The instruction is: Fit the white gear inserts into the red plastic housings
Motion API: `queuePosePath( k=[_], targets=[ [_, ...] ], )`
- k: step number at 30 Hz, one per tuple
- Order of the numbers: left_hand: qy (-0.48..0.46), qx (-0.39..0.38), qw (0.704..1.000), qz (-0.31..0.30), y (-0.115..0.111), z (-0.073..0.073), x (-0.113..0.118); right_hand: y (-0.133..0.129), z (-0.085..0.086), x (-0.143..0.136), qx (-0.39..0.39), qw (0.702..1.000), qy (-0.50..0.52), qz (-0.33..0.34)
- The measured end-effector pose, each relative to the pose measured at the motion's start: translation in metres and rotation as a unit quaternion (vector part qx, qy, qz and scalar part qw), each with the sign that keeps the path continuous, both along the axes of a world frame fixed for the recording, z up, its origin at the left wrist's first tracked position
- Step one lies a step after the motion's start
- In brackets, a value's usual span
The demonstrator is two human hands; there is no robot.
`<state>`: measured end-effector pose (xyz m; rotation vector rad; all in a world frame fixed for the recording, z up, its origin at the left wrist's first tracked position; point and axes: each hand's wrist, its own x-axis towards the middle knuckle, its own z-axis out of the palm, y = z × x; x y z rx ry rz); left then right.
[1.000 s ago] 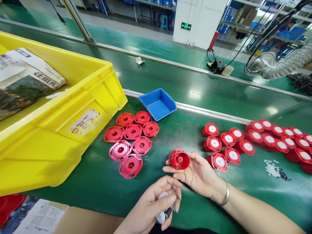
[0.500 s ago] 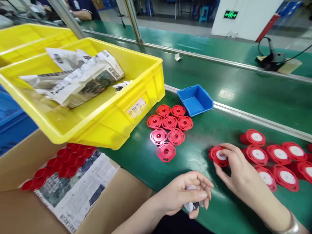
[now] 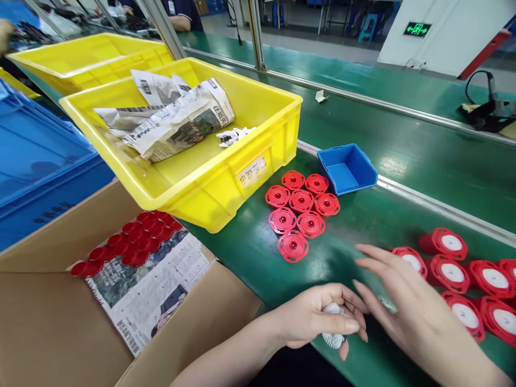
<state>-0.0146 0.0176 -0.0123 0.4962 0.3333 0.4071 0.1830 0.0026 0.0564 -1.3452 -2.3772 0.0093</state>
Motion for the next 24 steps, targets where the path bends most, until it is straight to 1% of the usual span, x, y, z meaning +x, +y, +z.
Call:
queuePosePath(
  k=[2, 4, 7, 10, 13, 18, 21, 24],
  targets=[
    [0.010, 0.019, 1.000, -0.004, 0.000, 0.000, 0.001, 0.012, -0.002, -0.021, -0.050, 0.996, 0.013, 0.067],
    [0.023, 0.045, 0.999, -0.013, 0.000, 0.000, 0.001, 0.026, -0.002, -0.040, -0.076, 0.991, 0.010, 0.108],
    [0.016, 0.075, 0.996, -0.042, 0.000, 0.001, -0.001, 0.045, -0.001, -0.063, -0.105, 0.985, -0.025, 0.138],
    [0.009, 0.086, 0.994, -0.063, 0.000, 0.000, -0.003, 0.053, 0.000, -0.071, -0.133, 0.977, -0.058, 0.156],
    [0.004, 0.093, 0.993, -0.075, 0.000, -0.003, -0.005, 0.052, 0.000, -0.065, -0.138, 0.976, -0.060, 0.158],
    [-0.009, 0.124, 0.986, -0.115, 0.001, -0.008, -0.006, 0.040, 0.000, -0.042, -0.145, 0.976, -0.042, 0.158],
    [-0.003, 0.128, 0.984, -0.127, 0.003, -0.007, -0.005, 0.032, 0.001, -0.031, -0.156, 0.975, -0.044, 0.150],
    [0.005, 0.132, 0.983, -0.129, 0.006, -0.003, -0.004, 0.026, 0.004, -0.022, -0.162, 0.974, -0.047, 0.149]
  ],
)
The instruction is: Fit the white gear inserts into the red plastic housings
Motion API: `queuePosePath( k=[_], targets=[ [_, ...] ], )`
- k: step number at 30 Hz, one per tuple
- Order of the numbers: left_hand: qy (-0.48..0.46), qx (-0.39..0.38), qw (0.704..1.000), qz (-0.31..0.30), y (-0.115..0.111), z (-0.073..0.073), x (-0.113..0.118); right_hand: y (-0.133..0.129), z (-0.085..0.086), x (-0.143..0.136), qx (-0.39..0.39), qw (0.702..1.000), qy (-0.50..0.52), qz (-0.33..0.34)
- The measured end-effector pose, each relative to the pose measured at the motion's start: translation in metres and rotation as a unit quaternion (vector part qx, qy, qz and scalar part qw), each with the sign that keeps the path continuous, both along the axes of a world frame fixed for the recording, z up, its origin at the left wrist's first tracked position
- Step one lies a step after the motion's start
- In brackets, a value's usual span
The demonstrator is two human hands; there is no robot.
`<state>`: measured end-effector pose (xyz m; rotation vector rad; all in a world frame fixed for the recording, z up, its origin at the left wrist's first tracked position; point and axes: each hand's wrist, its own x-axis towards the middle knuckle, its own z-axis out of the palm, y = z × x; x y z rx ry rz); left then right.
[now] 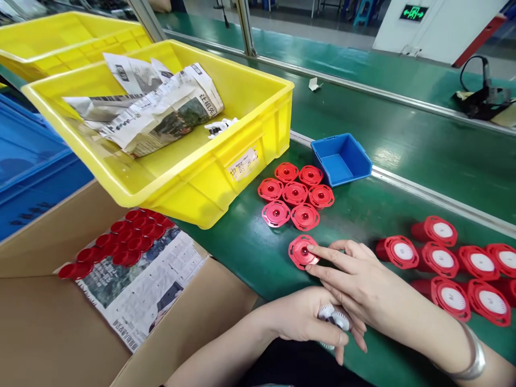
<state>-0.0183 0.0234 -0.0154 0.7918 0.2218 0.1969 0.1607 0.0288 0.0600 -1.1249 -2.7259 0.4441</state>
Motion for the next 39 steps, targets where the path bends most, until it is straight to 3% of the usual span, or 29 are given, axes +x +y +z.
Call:
queuePosePath(
  k=[5, 10, 14, 16, 24, 29, 34, 39],
  targets=[
    [-0.004, -0.046, 0.998, 0.033, 0.001, 0.007, 0.000, -0.008, 0.006, 0.019, -0.001, 1.000, -0.005, 0.002],
    [-0.019, -0.111, 0.989, 0.096, -0.005, 0.007, 0.001, -0.023, 0.017, 0.038, 0.035, 0.998, 0.042, -0.042],
    [0.001, -0.132, 0.986, 0.103, -0.006, 0.008, -0.001, -0.041, 0.026, 0.034, 0.010, 0.994, 0.093, -0.055],
    [0.033, -0.126, 0.987, 0.098, -0.005, 0.008, -0.004, -0.050, 0.022, 0.024, -0.006, 0.995, 0.087, -0.038],
    [0.061, -0.091, 0.993, 0.040, 0.000, 0.015, -0.009, -0.066, -0.008, 0.001, 0.080, 0.993, 0.070, -0.057],
    [0.054, -0.039, 0.997, 0.026, -0.001, 0.015, -0.008, -0.067, -0.004, 0.005, 0.084, 0.990, 0.099, -0.060],
    [-0.016, -0.077, 0.997, 0.000, -0.006, 0.005, -0.005, -0.063, 0.002, 0.015, 0.024, 0.994, 0.097, -0.042],
    [-0.025, -0.135, 0.990, 0.018, -0.008, 0.003, -0.004, -0.060, 0.006, 0.022, -0.040, 0.994, 0.091, -0.039]
  ],
)
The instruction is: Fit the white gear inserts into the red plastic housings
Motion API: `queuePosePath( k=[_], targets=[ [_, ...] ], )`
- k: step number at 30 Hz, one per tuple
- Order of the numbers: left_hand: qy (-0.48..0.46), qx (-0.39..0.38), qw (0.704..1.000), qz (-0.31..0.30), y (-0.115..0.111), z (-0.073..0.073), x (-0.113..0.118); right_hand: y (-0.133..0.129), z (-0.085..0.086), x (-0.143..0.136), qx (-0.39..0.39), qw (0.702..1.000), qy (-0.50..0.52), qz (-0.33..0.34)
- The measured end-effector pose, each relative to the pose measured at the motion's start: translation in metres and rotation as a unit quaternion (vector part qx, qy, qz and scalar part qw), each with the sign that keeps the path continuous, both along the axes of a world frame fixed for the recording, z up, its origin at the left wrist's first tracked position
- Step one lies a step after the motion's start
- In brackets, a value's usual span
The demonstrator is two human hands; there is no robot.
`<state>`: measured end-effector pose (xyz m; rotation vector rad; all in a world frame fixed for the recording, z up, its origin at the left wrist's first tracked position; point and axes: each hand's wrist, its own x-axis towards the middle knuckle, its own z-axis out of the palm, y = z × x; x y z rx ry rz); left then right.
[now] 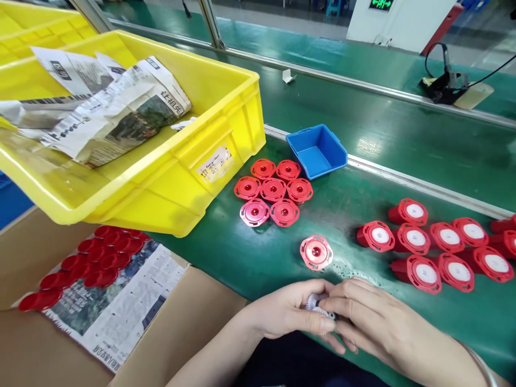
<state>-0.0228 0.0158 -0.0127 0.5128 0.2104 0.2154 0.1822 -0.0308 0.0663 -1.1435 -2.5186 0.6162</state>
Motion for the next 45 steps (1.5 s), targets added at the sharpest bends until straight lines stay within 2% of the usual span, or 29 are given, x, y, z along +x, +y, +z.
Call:
queuePosePath(
  k=[4, 7, 10, 14, 18, 22, 25, 30, 33, 35, 37, 40, 45],
  targets=[
    [0.064, -0.006, 0.997, 0.039, 0.001, 0.002, -0.003, 0.001, -0.003, -0.008, -0.034, 0.999, -0.003, -0.022],
    [0.053, -0.002, 0.996, 0.069, 0.004, 0.006, -0.004, 0.000, -0.006, -0.014, -0.004, 1.000, 0.012, -0.023],
    [0.018, -0.011, 0.998, 0.063, 0.005, 0.009, -0.006, 0.001, -0.007, -0.015, 0.018, 0.999, 0.042, -0.027],
    [0.033, -0.028, 0.998, 0.048, 0.005, 0.010, -0.009, 0.004, -0.002, -0.012, -0.016, 0.998, 0.065, -0.024],
    [0.029, -0.030, 0.998, 0.049, 0.005, 0.010, -0.009, 0.007, 0.004, -0.009, -0.047, 0.998, 0.049, -0.014],
    [0.020, -0.023, 0.997, 0.072, 0.004, 0.006, -0.003, 0.008, 0.007, -0.004, -0.008, 1.000, -0.005, -0.009],
    [0.001, -0.011, 0.999, 0.053, 0.002, 0.002, 0.001, 0.009, 0.009, 0.000, 0.009, 0.999, -0.049, 0.003],
    [0.000, 0.017, 0.999, 0.039, 0.004, 0.004, 0.004, 0.012, 0.016, 0.006, -0.061, 0.997, -0.043, 0.000],
    [-0.006, 0.022, 0.999, 0.038, 0.006, 0.008, 0.002, 0.016, 0.017, 0.012, -0.125, 0.992, 0.013, -0.013],
    [-0.005, 0.016, 0.999, 0.046, 0.007, 0.009, 0.001, 0.020, 0.014, 0.015, -0.140, 0.987, 0.076, -0.034],
    [0.006, 0.005, 0.999, 0.053, 0.007, 0.008, 0.000, 0.026, 0.010, 0.017, -0.118, 0.981, 0.130, -0.077],
    [0.022, 0.003, 0.999, 0.047, 0.007, 0.007, -0.001, 0.040, 0.000, 0.013, -0.073, 0.975, 0.160, -0.135],
    [0.010, 0.016, 0.999, 0.034, 0.006, 0.004, -0.001, 0.056, -0.014, -0.005, -0.045, 0.984, 0.143, -0.099]
  ],
)
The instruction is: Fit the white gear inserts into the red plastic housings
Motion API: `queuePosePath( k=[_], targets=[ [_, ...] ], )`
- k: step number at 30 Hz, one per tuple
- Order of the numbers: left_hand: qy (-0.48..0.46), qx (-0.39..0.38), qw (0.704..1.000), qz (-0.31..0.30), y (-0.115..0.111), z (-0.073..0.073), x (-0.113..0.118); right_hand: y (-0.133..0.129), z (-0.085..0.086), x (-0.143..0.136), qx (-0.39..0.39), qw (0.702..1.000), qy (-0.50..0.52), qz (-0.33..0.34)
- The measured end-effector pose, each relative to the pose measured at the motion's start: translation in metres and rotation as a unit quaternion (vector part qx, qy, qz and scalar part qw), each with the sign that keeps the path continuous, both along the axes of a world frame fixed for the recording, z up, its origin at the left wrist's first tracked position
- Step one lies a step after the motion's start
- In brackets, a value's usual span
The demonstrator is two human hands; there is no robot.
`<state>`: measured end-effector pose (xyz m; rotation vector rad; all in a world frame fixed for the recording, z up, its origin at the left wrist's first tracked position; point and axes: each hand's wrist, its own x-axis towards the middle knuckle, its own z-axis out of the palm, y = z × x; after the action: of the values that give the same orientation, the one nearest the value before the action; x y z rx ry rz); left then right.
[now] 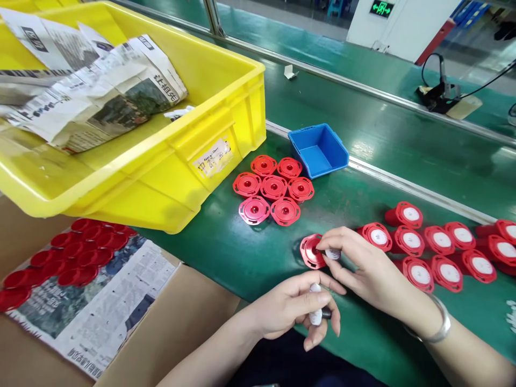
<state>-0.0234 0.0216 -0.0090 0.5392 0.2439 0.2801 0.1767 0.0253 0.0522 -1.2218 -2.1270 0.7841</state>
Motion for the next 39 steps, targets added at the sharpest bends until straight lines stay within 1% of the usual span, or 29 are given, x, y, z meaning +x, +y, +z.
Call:
queuePosePath(
  k=[4, 10, 14, 17, 19, 20, 23, 25, 27, 30, 32, 34, 35, 36, 38, 39],
  targets=[
    [-0.012, -0.006, 1.000, 0.005, -0.001, -0.002, 0.001, 0.003, -0.001, -0.007, 0.013, 0.999, -0.034, 0.035],
    [-0.035, -0.004, 0.999, 0.007, -0.002, -0.005, 0.002, 0.004, 0.004, -0.005, 0.056, 0.988, -0.120, 0.076],
    [-0.044, -0.003, 0.999, 0.008, -0.002, -0.005, 0.004, 0.003, 0.004, -0.006, 0.080, 0.982, -0.160, 0.068],
    [-0.041, -0.001, 0.999, 0.009, -0.001, -0.004, 0.004, 0.003, 0.004, -0.007, 0.099, 0.978, -0.173, 0.055],
    [-0.035, 0.017, 0.999, -0.006, 0.001, -0.003, 0.002, 0.003, 0.004, -0.006, 0.124, 0.973, -0.183, 0.060],
    [-0.032, 0.033, 0.999, -0.019, 0.002, -0.002, 0.001, 0.003, 0.003, -0.006, 0.137, 0.969, -0.193, 0.073],
    [-0.028, 0.081, 0.995, -0.058, 0.005, 0.000, -0.002, 0.002, 0.000, 0.000, 0.158, 0.951, -0.224, 0.141],
    [-0.034, 0.079, 0.995, -0.058, 0.005, 0.001, -0.003, 0.002, -0.003, 0.006, 0.164, 0.943, -0.240, 0.164],
    [-0.039, 0.059, 0.996, -0.048, 0.004, 0.002, -0.003, 0.001, -0.007, 0.014, 0.169, 0.939, -0.262, 0.147],
    [-0.039, 0.035, 0.998, -0.025, 0.002, 0.002, -0.003, -0.002, -0.011, 0.027, 0.183, 0.934, -0.298, 0.068],
    [-0.040, 0.028, 0.999, -0.009, 0.001, 0.001, -0.002, -0.006, -0.008, 0.032, 0.198, 0.933, -0.299, 0.007],
    [-0.043, 0.030, 0.999, -0.001, 0.001, 0.000, -0.002, -0.014, 0.000, 0.032, 0.208, 0.941, -0.263, -0.031],
    [-0.044, 0.034, 0.998, -0.002, 0.002, -0.001, -0.002, -0.018, 0.005, 0.030, 0.198, 0.951, -0.234, -0.026],
    [-0.046, 0.037, 0.998, -0.005, 0.002, -0.002, -0.001, -0.022, 0.011, 0.027, 0.172, 0.963, -0.206, -0.004],
    [-0.050, 0.045, 0.998, -0.014, 0.002, -0.004, -0.001, -0.028, 0.021, 0.019, 0.090, 0.977, -0.174, 0.083],
    [-0.051, 0.048, 0.997, -0.017, 0.002, -0.004, -0.001, -0.030, 0.025, 0.015, 0.044, 0.975, -0.173, 0.129]
  ],
)
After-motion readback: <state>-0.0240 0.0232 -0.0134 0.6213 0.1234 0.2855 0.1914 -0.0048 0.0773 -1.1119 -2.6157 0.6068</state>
